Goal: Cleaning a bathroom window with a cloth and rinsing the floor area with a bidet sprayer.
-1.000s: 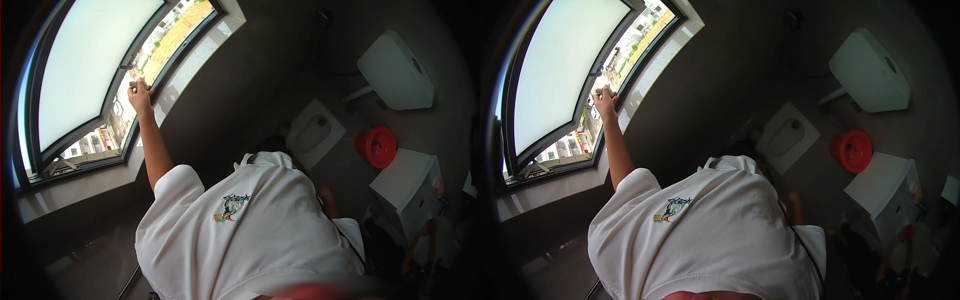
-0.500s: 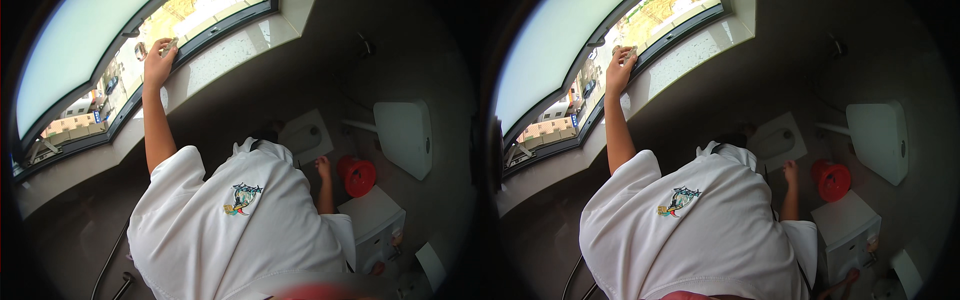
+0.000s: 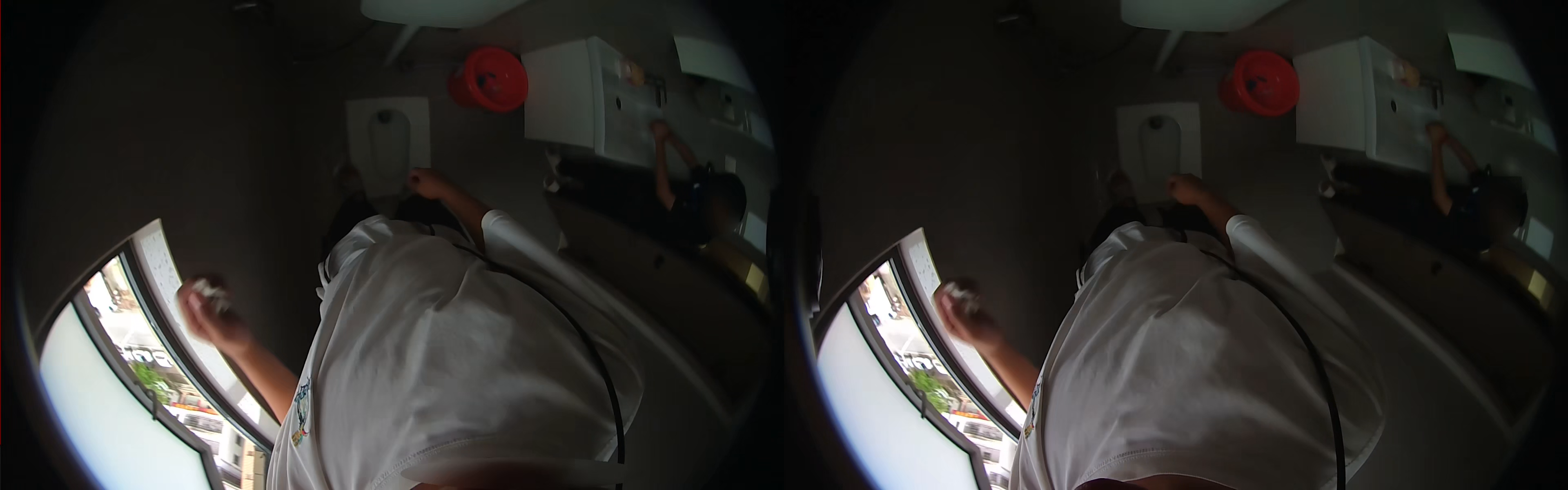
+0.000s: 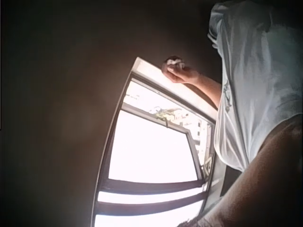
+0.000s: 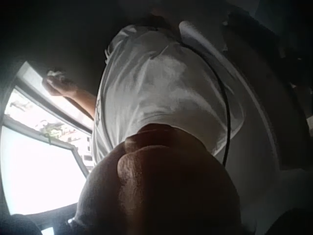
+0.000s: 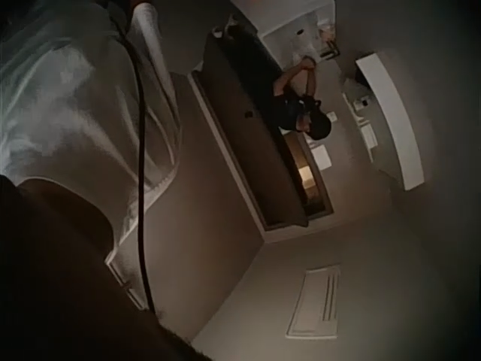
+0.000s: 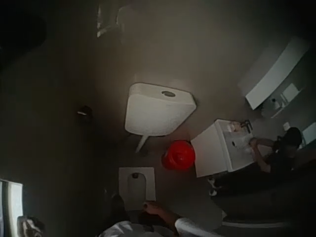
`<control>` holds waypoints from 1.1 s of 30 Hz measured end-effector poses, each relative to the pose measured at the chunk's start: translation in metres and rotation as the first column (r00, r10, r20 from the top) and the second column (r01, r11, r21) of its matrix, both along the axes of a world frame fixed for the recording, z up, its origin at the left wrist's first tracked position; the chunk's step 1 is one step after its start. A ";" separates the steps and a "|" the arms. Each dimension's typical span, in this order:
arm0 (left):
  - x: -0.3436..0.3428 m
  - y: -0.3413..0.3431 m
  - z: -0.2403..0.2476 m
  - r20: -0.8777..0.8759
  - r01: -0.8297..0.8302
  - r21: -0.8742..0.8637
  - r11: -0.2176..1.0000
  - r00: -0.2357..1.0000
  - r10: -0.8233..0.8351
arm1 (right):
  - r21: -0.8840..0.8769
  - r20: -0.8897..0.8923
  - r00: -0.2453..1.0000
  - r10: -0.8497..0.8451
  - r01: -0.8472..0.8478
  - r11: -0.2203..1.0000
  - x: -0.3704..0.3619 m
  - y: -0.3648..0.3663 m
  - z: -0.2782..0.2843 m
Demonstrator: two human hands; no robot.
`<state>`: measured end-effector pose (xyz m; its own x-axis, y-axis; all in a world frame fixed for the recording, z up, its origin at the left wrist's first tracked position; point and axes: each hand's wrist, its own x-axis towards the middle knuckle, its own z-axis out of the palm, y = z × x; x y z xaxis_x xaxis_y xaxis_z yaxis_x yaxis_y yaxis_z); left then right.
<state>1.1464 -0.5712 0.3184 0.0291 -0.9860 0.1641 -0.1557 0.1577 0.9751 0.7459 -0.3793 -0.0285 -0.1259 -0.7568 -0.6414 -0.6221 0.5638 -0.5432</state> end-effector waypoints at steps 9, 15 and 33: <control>-0.225 0.009 -0.229 -0.416 0.462 0.883 0.085 0.853 -0.315 | -0.028 -0.071 0.785 -0.615 0.615 0.788 -0.084 0.175 0.036; -0.354 0.033 -0.295 -0.174 0.281 0.944 0.175 0.870 -0.461 | 0.152 -0.087 0.610 -0.788 0.789 0.595 -0.131 0.317 0.003; -0.757 -0.129 -0.032 0.766 0.445 -0.247 0.861 0.633 -0.108 | 0.139 0.101 0.232 -0.968 0.960 0.244 -0.343 0.411 -0.055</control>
